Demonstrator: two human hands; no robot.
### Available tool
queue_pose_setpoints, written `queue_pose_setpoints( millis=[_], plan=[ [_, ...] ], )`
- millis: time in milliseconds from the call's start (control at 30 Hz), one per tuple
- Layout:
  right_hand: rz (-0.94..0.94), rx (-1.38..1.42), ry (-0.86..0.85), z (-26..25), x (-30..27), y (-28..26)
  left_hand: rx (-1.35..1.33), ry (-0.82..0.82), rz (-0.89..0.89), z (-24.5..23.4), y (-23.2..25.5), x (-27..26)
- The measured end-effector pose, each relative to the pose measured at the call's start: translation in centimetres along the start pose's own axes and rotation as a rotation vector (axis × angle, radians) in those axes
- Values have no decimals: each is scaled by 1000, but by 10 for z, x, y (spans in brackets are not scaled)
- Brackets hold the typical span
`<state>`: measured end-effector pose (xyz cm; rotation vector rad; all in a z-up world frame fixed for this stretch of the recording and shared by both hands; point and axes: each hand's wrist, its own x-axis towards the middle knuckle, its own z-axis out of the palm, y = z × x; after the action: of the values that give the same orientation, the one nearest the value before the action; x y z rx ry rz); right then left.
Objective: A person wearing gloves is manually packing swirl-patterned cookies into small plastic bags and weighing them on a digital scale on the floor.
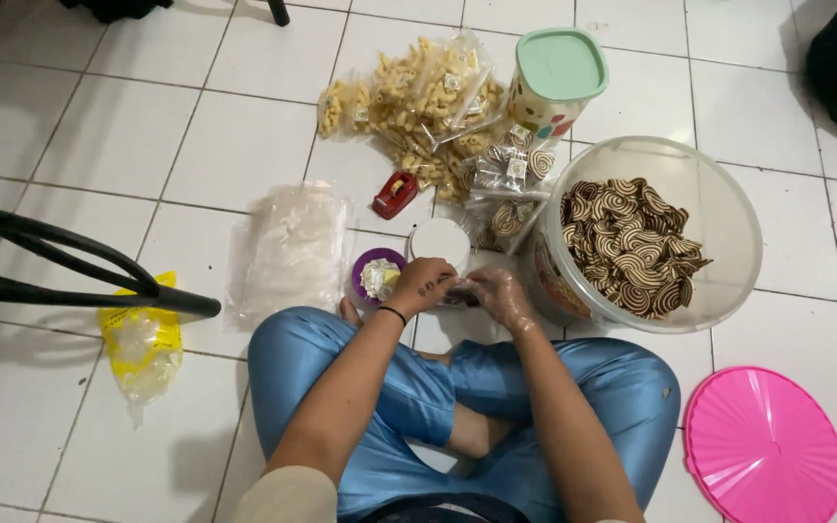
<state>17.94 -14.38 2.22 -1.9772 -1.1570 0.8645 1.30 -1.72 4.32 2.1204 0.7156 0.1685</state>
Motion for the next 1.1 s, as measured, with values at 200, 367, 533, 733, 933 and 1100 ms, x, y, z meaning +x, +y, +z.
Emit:
queue_pose_setpoints(
  millis=[200, 367, 533, 733, 933, 1100],
  plan=[
    [21, -126, -44, 2, -2, -4, 47, 4, 22, 2, -2, 0],
    [23, -17, -37, 9, 0, 3, -53, 26, -4, 10, -17, 6],
    [20, 106, -95, 0, -3, -7, -238, 8, -108, 18, -37, 13],
    [-2, 174, -153, -11, -2, -13, -293, 1, -129, -6, -5, 1],
    [-106, 257, -86, -2, 15, 39, -308, 31, -161, -7, -17, 8],
    [65, 307, -8, -3, 26, 59, -397, 74, -216, -11, -21, 11]
  ],
)
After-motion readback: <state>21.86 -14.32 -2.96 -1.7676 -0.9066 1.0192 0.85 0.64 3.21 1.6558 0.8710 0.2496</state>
